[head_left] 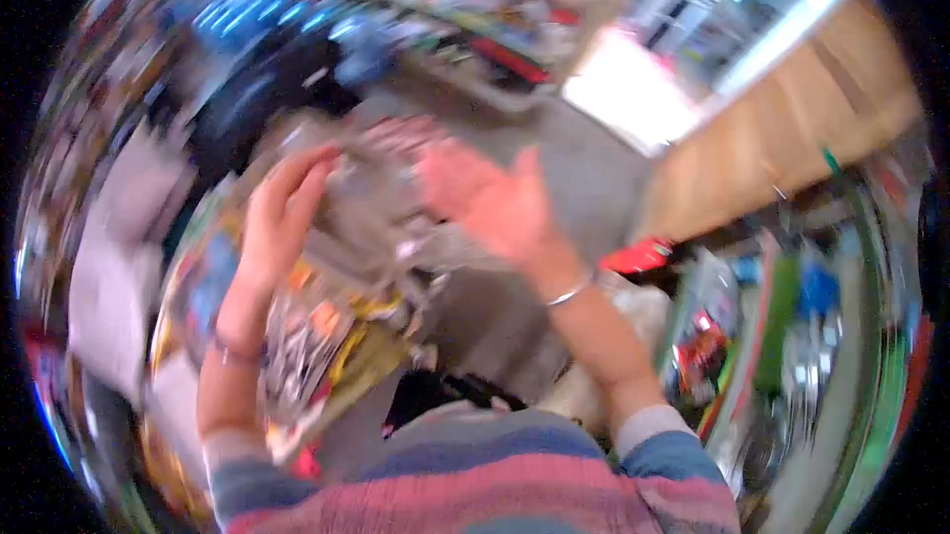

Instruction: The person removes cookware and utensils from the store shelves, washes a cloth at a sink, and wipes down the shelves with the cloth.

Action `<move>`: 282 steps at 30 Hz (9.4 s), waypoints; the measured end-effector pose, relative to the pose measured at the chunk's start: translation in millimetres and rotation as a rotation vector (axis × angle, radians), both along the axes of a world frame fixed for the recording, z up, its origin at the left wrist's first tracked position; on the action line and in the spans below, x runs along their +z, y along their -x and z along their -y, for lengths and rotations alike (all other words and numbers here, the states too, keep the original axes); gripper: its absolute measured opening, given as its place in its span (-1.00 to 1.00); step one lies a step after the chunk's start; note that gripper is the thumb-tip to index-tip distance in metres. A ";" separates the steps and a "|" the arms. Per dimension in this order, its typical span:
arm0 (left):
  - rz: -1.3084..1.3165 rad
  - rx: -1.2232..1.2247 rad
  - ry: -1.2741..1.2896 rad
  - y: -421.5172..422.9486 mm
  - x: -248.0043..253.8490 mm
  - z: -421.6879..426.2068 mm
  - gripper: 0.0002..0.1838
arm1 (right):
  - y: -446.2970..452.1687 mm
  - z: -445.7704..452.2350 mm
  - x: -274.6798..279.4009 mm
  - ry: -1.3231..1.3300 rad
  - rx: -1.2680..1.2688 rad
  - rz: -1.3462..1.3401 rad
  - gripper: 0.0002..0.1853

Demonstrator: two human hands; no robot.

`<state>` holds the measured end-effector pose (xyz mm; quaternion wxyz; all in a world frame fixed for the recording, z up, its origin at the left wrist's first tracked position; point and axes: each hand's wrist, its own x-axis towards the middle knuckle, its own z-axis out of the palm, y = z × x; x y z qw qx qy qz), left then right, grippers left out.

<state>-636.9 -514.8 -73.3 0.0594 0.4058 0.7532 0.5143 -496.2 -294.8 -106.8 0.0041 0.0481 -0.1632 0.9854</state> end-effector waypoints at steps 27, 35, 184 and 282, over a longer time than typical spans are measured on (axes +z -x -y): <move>-0.511 -1.241 -0.922 -601.7 145.1 -362.6 -0.69 | -661.9 180.0 190.9 -1.625 -1.896 1.226 -0.35; -0.384 -1.310 -1.100 -653.4 162.0 -406.9 -0.76 | -660.4 178.8 183.7 -1.541 -2.149 1.515 -0.45; -0.365 -1.597 -0.859 -735.8 299.6 -589.5 -0.78 | -716.0 -72.2 352.1 -1.461 -0.542 2.253 -0.78; 0.600 -2.220 0.846 -705.9 -156.5 -223.1 -0.65 | -709.5 251.8 -48.7 -0.640 -1.224 3.389 -0.57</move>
